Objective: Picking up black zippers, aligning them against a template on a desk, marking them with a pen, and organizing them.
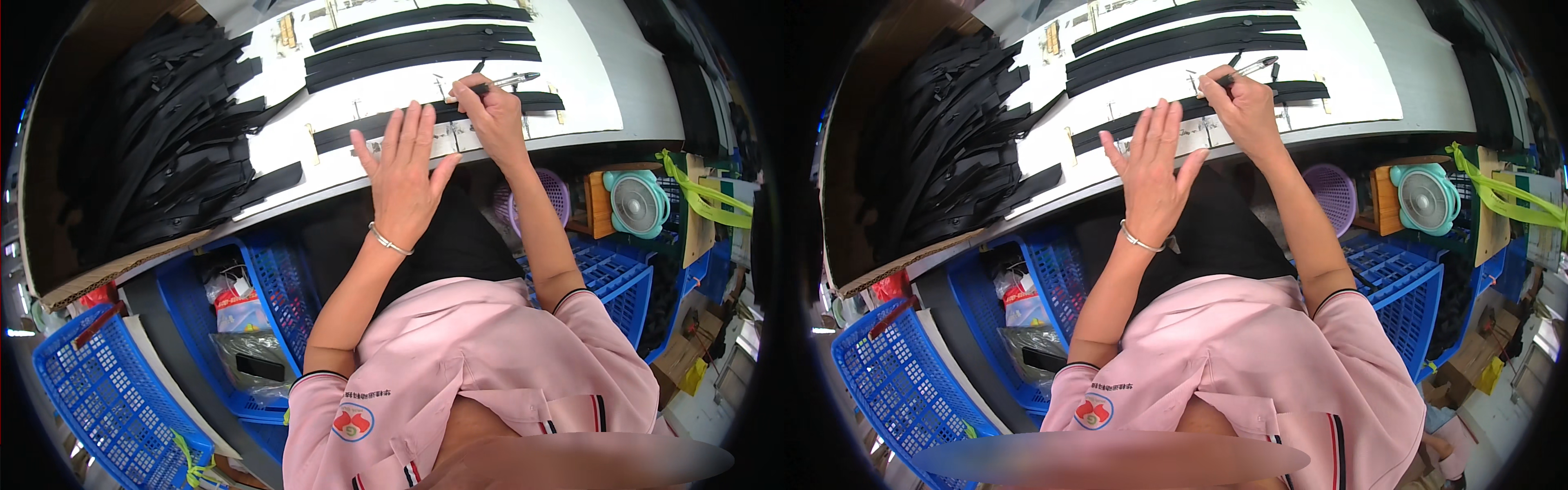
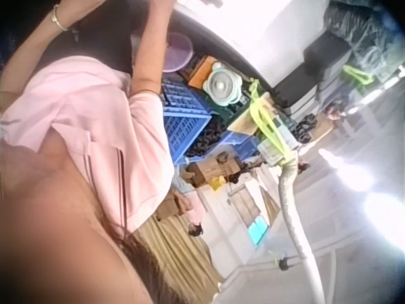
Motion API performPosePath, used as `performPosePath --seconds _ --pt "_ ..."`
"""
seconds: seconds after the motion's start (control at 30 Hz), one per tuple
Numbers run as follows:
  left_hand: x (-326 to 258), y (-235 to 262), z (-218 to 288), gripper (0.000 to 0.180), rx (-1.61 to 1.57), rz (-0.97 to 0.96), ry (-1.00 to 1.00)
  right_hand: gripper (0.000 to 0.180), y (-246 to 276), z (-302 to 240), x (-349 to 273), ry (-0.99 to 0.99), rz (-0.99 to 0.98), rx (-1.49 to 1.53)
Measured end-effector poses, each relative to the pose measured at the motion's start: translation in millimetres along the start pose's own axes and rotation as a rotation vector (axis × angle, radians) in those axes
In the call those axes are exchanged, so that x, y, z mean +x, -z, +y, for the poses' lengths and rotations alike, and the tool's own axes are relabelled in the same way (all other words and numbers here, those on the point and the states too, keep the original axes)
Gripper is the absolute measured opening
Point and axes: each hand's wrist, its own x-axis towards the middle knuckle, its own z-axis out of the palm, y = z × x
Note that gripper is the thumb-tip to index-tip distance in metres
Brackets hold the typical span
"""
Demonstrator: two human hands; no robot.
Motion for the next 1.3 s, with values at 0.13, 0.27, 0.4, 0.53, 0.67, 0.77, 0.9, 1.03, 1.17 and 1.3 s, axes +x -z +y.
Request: performPosePath --seconds 0.13,0.27,0.4,0.53,0.67,0.77,0.9,1.03,1.17,1.3 --pt "6.3 -9.6 6.2 0.061 0.010 0.010 -0.016 0.020 -0.9 9.3 1.9 0.068 -0.003 -0.025" --pt "7.1 -11.9 7.3 0.056 0.025 0.020 -0.015 0.020 -0.1 11.4 3.0 0.132 0.011 -0.030" --pt "7.0 -13.5 6.9 0.055 0.040 0.029 -0.026 0.020 -0.6 10.6 3.0 0.121 0.010 -0.037" --pt "6.2 -14.0 6.6 0.053 0.050 0.027 -0.003 0.021 7.1 4.9 -0.2 0.041 -0.098 -0.020" --pt "6.4 -14.3 7.5 0.053 0.055 0.025 -0.002 0.019 8.4 13.4 1.3 0.111 -0.116 -0.017" --pt "6.6 -14.6 6.8 0.053 0.060 0.023 -0.007 0.018 7.9 14.5 1.1 0.114 -0.128 -0.051" --pt "7.6 -14.3 8.0 0.054 0.051 0.008 -0.025 0.019 7.4 17.1 0.6 0.160 -0.147 -0.126" --pt "7.3 -13.3 7.4 0.053 0.077 0.001 -0.025 0.017 15.7 9.2 -1.4 0.066 -0.118 0.119" --pt "7.4 -12.9 7.1 0.054 0.103 -0.006 -0.035 0.016 59.2 2.7 -0.3 0.041 0.100 0.312" --pt "7.7 -12.9 7.9 0.054 0.114 -0.014 -0.028 0.017 97.8 21.4 13.3 -0.027 0.177 0.280"
